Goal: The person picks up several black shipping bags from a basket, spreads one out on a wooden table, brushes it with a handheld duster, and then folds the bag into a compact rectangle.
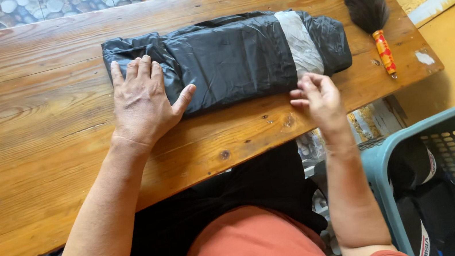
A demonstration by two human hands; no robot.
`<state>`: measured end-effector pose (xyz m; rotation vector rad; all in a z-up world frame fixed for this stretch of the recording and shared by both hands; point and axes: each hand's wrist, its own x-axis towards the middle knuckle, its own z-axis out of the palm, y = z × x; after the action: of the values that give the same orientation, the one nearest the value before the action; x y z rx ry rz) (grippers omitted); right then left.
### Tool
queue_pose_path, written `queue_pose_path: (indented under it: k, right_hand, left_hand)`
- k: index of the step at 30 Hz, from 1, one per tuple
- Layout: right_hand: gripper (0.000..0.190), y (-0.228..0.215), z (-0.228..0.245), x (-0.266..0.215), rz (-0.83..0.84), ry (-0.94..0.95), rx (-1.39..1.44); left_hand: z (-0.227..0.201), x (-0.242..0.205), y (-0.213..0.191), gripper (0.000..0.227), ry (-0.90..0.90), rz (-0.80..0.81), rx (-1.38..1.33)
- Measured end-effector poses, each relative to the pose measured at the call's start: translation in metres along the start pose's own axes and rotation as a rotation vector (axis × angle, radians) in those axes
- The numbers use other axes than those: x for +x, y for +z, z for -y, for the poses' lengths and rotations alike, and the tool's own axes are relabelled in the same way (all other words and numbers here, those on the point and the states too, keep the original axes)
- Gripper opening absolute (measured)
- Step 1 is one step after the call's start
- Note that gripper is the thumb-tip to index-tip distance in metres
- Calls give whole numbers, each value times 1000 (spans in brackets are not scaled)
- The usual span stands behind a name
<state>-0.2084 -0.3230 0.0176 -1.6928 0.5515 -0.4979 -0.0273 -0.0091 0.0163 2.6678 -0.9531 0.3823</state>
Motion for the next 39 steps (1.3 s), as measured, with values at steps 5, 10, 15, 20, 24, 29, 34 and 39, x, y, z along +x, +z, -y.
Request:
queue_pose_path:
  k: [5,10,15,20,24,29,34,39]
  right_hand:
    - [66,-17,2,4,114,353,626]
    - [63,-3,-30,28,60,405,807]
    - [32,30,-1,37,-75,330,740]
    - [27,57,-1,53,-109,334,770]
    - [35,72,6,59,-176,411,797]
    - [41,60,-22,87,-280,393,734]
    - [39,55,-83,119,-375,295,596]
    - [37,77,-86,104,-480,80,269]
  left_hand:
    - [-10,-1,-7,107,-23,102,46]
    - [-9,1,-9,111,-17,154,73]
    - [-5,1,-13,107,4,158,21]
    - [0,0,-3,110,9,150,19]
    - [-2,0,5,112,4,150,40]
    - [-5,-2,5,111,5,146,60]
    - [-8,-5,12,105,-16,120,57]
    - [-8,-7,16,102,-20,43,34]
